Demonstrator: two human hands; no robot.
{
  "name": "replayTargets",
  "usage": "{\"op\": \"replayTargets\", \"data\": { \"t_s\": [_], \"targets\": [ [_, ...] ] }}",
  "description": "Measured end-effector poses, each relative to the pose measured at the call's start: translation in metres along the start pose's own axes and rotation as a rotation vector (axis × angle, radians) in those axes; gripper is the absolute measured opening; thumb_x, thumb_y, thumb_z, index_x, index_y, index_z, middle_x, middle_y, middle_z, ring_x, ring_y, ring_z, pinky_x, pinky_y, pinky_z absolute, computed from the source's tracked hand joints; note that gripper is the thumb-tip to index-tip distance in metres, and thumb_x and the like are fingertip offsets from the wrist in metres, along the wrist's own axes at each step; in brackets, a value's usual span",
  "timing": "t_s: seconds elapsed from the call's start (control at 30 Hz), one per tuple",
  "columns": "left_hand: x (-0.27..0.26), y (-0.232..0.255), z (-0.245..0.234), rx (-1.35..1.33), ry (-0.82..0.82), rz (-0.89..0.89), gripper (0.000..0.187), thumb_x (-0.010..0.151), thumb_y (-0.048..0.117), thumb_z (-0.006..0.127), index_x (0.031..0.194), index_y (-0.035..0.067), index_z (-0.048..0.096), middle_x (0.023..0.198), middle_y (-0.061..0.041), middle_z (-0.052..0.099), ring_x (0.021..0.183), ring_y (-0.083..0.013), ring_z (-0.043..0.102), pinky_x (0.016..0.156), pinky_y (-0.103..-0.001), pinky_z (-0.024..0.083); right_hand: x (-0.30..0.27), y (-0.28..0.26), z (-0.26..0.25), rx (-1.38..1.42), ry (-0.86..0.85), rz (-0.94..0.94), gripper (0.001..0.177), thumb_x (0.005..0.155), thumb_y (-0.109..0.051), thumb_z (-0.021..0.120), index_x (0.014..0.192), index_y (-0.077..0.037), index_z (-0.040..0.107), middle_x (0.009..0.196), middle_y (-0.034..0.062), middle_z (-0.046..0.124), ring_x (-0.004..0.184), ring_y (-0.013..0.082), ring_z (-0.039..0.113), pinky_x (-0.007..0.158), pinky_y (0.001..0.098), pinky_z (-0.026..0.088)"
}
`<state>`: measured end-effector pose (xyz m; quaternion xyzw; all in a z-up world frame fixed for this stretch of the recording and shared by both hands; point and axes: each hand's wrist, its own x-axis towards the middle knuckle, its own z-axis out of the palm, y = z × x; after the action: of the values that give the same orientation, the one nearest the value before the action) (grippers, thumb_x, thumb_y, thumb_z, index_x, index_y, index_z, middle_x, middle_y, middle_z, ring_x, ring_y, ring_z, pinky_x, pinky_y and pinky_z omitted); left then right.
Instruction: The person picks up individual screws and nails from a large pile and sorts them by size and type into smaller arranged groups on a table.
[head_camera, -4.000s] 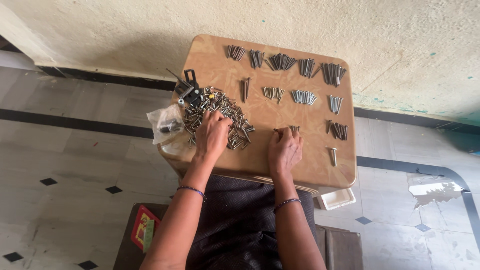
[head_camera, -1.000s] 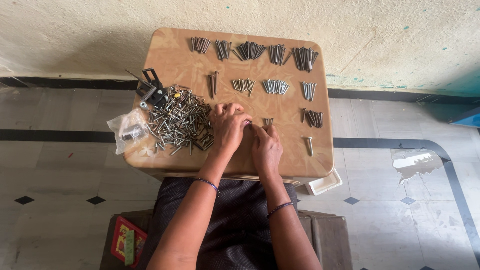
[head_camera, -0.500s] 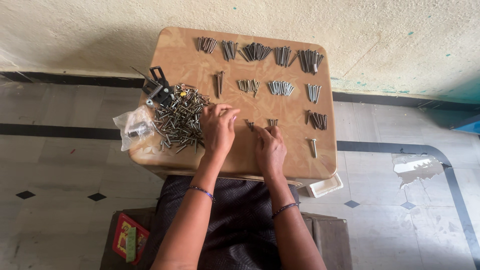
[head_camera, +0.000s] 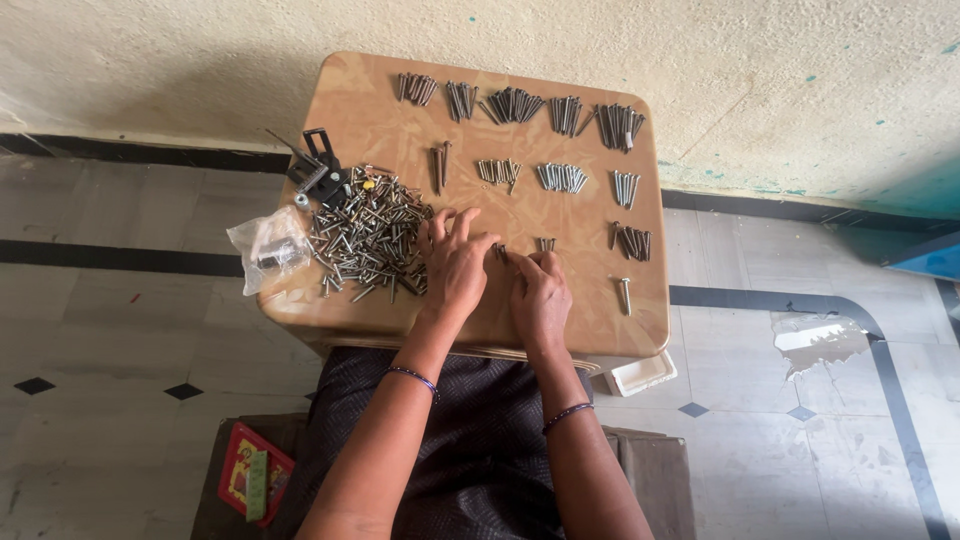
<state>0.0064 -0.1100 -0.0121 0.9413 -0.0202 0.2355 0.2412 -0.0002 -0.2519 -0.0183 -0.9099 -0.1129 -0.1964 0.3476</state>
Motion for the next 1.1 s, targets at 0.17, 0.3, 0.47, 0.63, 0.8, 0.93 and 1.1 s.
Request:
{"op": "replayTargets", "data": {
  "t_s": [0.17,0.3,0.47,0.63,0.8,0.93,1.1],
  "targets": [
    [0.000,-0.002,-0.006,0.001,0.060,0.008,0.035,0.078,-0.005,0.066,0.102,0.016,0.081,0.135,-0.009,0.058,0.132,-0.0355,0.044,0.116,-0.058,0.026,-0.001,-0.002,0.000,0.015,0.008,0.014,0.031,0.085,-0.001,0.064,0.108,-0.015,0.079,0.096,0.0072,0.067,0.089,0.0290,0.068,0.076,0.0413,0.054],
    [-0.010,-0.016,-0.024,-0.096,0.292,-0.046,0.038,0.079,-0.009,0.068,0.108,0.014,0.079,0.126,-0.008,0.062,0.127,-0.0338,0.050,0.113,-0.048,0.040,-0.001,-0.004,-0.002,0.021,0.041,-0.006,0.024,0.087,-0.004,0.067,0.106,-0.014,0.079,0.095,0.0072,0.067,0.090,0.0296,0.067,0.077,0.0421,0.054],
    [-0.030,-0.033,-0.043,-0.088,0.443,-0.106,0.030,0.082,-0.008,0.072,0.104,0.013,0.076,0.119,-0.005,0.062,0.121,-0.0305,0.052,0.106,-0.045,0.045,0.001,-0.014,-0.005,0.026,0.023,0.054,0.012,0.085,-0.013,0.076,0.097,-0.010,0.077,0.092,0.0094,0.067,0.087,0.0308,0.067,0.075,0.0430,0.052],
    [-0.034,-0.034,-0.043,-0.091,0.459,-0.092,0.028,0.082,-0.007,0.073,0.103,0.011,0.075,0.117,-0.005,0.062,0.119,-0.0317,0.051,0.104,-0.045,0.046,0.004,-0.021,-0.001,0.010,0.008,0.160,0.011,0.083,-0.018,0.079,0.088,-0.010,0.074,0.089,0.0091,0.066,0.083,0.0293,0.068,0.074,0.0426,0.052],
    [-0.034,-0.035,-0.046,-0.158,0.413,-0.107,0.027,0.083,-0.007,0.072,0.103,0.010,0.074,0.115,-0.006,0.062,0.119,-0.0327,0.052,0.102,-0.045,0.046,0.008,-0.020,0.015,-0.138,0.086,0.216,0.015,0.081,-0.022,0.079,0.080,-0.010,0.070,0.089,0.0085,0.068,0.087,0.0326,0.067,0.074,0.0473,0.051],
    [-0.035,-0.035,-0.047,-0.167,0.414,-0.104,0.028,0.081,-0.007,0.072,0.103,0.010,0.074,0.114,-0.006,0.062,0.118,-0.0324,0.052,0.102,-0.045,0.046,0.009,-0.015,0.024,-0.195,0.100,0.205,0.014,0.082,-0.021,0.077,0.078,-0.010,0.068,0.090,0.0087,0.068,0.089,0.0328,0.067,0.075,0.0480,0.051],
    [-0.036,-0.036,-0.044,-0.179,0.424,-0.122,0.028,0.081,-0.007,0.073,0.102,0.010,0.074,0.114,-0.005,0.062,0.119,-0.0322,0.052,0.104,-0.045,0.046,0.009,-0.020,0.026,-0.197,0.132,0.171,0.011,0.083,-0.021,0.076,0.082,-0.012,0.069,0.092,0.0065,0.069,0.093,0.0315,0.067,0.076,0.0473,0.051]
  ]
}}
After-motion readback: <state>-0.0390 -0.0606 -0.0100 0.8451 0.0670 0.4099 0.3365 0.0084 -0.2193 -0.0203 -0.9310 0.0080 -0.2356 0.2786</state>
